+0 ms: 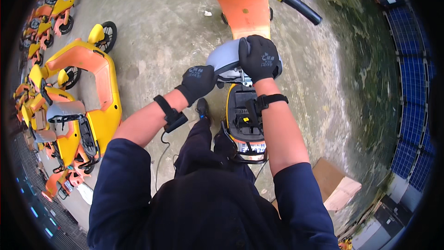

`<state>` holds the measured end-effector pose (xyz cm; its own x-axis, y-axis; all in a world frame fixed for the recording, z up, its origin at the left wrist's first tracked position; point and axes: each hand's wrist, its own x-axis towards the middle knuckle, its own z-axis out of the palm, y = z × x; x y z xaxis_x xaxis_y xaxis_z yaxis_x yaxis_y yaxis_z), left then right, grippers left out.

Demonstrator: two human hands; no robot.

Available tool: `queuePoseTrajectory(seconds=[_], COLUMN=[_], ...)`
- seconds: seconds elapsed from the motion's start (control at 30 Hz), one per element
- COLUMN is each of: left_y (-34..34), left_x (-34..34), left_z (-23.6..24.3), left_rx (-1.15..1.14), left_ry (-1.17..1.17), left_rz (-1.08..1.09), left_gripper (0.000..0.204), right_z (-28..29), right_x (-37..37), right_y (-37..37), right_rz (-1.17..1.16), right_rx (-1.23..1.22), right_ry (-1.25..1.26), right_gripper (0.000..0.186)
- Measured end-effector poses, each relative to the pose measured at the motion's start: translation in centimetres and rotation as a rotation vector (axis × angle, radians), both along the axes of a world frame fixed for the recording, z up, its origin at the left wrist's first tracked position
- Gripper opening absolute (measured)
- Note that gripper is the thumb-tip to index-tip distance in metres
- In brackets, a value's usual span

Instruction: The person manipulates the seat components and internal battery compartment of multiple electric scooters, handling a grey seat cushion and securing a protective silver cover.

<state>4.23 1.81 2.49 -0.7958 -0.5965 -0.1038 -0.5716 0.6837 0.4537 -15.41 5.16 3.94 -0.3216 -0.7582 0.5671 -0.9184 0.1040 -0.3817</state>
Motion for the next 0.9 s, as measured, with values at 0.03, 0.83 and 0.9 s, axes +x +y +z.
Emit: queuePoseTrajectory(seconds=[0.03, 0.83, 0.9], left_y=[0.0, 1.7, 1.3], left_x=[-0.2, -6.9, -7.3], left_z=[-0.1, -0.4, 0.8], left_rx=[-0.012, -0.413, -0.277], left_ry=[0.032, 0.493, 0.347], left_rz=[0.082, -0.023, -0.027], left_gripper=[0.026, 0.038, 0.031], right_z=[-0.1, 3.2, 3.1], right_x=[0.2, -4.0, -3.7], right_y=[-0.2, 5.8, 5.3], right_rz=[0.016, 0.141, 0.134], right_rx=[-0.009, 0.742, 0.718], right_ry=[0.006, 0.163, 0.167], right_gripper=[0.020, 0.083, 0.084])
